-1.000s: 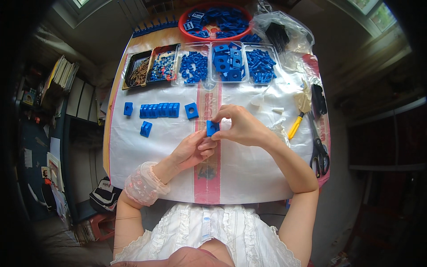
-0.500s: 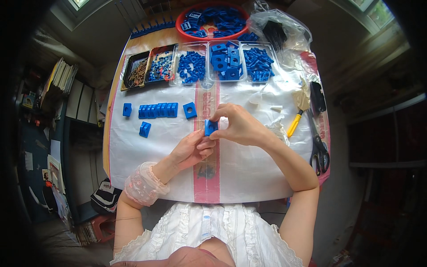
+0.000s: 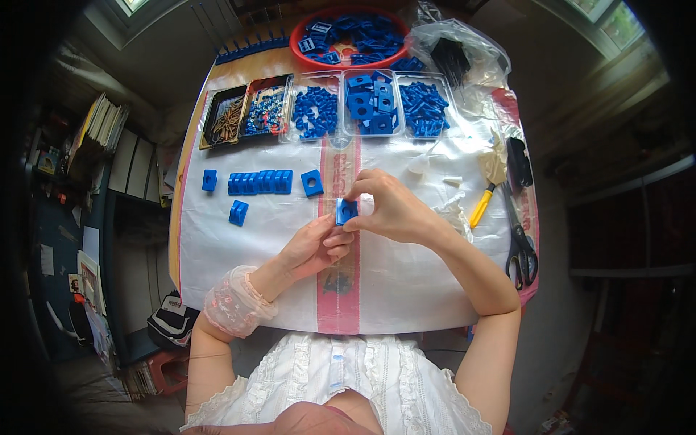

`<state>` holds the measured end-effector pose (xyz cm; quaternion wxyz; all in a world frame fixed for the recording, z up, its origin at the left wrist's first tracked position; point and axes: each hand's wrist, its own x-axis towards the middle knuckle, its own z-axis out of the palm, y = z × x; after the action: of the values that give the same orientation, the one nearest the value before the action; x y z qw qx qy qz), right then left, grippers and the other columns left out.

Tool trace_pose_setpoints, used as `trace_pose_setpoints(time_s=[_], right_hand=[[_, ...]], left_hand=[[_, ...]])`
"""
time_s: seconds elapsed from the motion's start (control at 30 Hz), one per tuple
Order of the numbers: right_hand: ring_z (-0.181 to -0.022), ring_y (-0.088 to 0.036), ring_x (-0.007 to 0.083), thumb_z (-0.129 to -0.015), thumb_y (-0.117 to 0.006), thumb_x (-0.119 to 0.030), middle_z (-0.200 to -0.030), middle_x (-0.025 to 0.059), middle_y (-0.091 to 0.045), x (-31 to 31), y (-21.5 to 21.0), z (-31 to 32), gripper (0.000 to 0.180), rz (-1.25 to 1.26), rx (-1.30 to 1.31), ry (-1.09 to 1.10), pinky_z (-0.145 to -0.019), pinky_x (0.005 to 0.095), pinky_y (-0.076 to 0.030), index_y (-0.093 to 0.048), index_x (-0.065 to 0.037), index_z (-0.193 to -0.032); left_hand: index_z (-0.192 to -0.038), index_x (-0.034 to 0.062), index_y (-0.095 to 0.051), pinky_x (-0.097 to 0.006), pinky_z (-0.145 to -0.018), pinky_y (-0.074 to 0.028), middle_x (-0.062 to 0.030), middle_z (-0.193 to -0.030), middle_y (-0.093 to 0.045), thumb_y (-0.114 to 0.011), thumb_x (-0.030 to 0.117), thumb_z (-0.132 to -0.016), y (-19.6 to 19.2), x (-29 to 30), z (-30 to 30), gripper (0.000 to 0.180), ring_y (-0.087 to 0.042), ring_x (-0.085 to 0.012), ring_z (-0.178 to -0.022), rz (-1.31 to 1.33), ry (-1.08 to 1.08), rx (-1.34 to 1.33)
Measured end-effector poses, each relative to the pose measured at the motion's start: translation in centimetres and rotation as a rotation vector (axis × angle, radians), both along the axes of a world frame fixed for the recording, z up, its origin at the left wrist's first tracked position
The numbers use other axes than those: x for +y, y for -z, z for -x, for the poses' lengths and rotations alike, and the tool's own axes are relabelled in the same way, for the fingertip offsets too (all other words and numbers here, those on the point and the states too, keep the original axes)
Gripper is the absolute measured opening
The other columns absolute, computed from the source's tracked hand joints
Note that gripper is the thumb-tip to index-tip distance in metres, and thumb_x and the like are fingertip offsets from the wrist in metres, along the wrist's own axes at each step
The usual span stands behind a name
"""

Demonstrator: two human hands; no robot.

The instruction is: The person is assembling small blue plastic housings by applying glue from a tube and inserting small orange components.

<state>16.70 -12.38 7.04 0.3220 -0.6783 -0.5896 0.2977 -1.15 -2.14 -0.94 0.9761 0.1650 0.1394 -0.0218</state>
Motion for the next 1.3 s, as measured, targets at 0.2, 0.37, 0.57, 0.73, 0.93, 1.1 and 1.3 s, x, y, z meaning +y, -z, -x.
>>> trace_pose_setpoints(time_s=[0.2,0.37,0.57,0.73,0.93,1.1,1.3], right_hand=[[-0.100,-0.060,0.0266,-0.071,-0.080,-0.010,-0.098,0.0113,-0.065,-0.2,0.5,0.2,0.030,-0.022,0.018,0.027,-0.088,0.0365,-0.047,-0.069,-0.001,-0.098],[-0.096,-0.062,0.0280,-0.070,-0.080,-0.011,-0.096,0.0118,-0.067,-0.7,-0.6,1.1,0.029,-0.060,-0.179,0.043,-0.088,0.0377,-0.047,-0.069,-0.001,-0.096],[-0.095,-0.062,0.0271,-0.069,-0.079,-0.014,-0.094,0.0103,-0.067,-1.2,-1.6,1.7,0.029,-0.163,-0.491,0.018,-0.089,0.0383,-0.046,-0.070,-0.003,-0.095],[-0.095,-0.061,0.0278,-0.068,-0.079,-0.013,-0.093,0.0099,-0.066,-1.3,-1.7,1.9,0.030,-0.131,-0.558,-0.012,-0.089,0.0388,-0.045,-0.069,-0.003,-0.094],[-0.097,-0.060,0.0288,-0.066,-0.078,-0.010,-0.094,0.0114,-0.064,-1.4,-1.7,2.4,0.033,-0.181,-0.541,-0.015,-0.091,0.0386,-0.044,-0.065,-0.002,-0.095],[-0.102,-0.059,0.0306,-0.071,-0.080,-0.015,-0.102,0.0113,-0.063,-1.6,-2.2,2.4,0.041,-0.162,-0.415,0.031,-0.091,0.0397,-0.045,-0.064,-0.003,-0.107],[-0.100,-0.064,0.0277,-0.078,-0.077,-0.012,-0.105,0.0114,-0.066,-2.7,-3.8,-0.3,0.041,-0.152,-0.203,0.204,-0.087,0.0373,-0.049,-0.064,-0.003,-0.115]], left_hand=[[-0.110,0.0063,-0.053,-0.022,-0.058,-0.036,0.0018,-0.086,-0.049,-0.043,0.026,-0.105,-0.5,-0.1,-0.1,0.023,-0.039,-0.0049,-0.066,-0.001,-0.001,0.012],[-0.112,0.0077,-0.052,-0.021,-0.057,-0.036,0.0030,-0.084,-0.050,-0.044,0.028,-0.105,-0.2,0.0,-0.1,0.023,-0.039,-0.0042,-0.065,-0.015,0.017,-0.016],[-0.127,0.0076,-0.049,-0.019,-0.057,-0.036,0.0026,-0.088,-0.054,-0.044,0.028,-0.105,-0.1,-0.3,-0.4,0.030,-0.039,-0.0041,-0.064,-0.259,-0.004,-0.008],[-0.139,0.0045,-0.043,-0.019,-0.052,-0.036,0.0008,-0.091,-0.059,-0.047,0.023,-0.104,-1.0,-0.4,-0.5,0.040,-0.043,-0.0038,-0.060,-0.453,-0.076,0.007],[-0.138,0.0019,-0.048,-0.019,-0.044,-0.036,0.0011,-0.079,-0.063,-0.053,0.019,-0.101,-0.9,-0.6,-0.1,0.041,-0.050,-0.0038,-0.050,-0.789,-0.099,0.035],[-0.135,0.0019,-0.051,-0.019,-0.042,-0.036,-0.0016,-0.076,-0.065,-0.053,0.019,-0.101,-0.4,-0.5,0.0,0.038,-0.052,-0.0038,-0.047,-0.818,-0.108,0.046],[-0.133,0.0023,-0.052,-0.016,-0.042,-0.038,-0.0149,-0.098,-0.072,-0.048,0.019,-0.102,-0.8,-0.4,-0.3,0.035,-0.053,-0.0036,-0.047,-0.820,-0.081,-0.014]])
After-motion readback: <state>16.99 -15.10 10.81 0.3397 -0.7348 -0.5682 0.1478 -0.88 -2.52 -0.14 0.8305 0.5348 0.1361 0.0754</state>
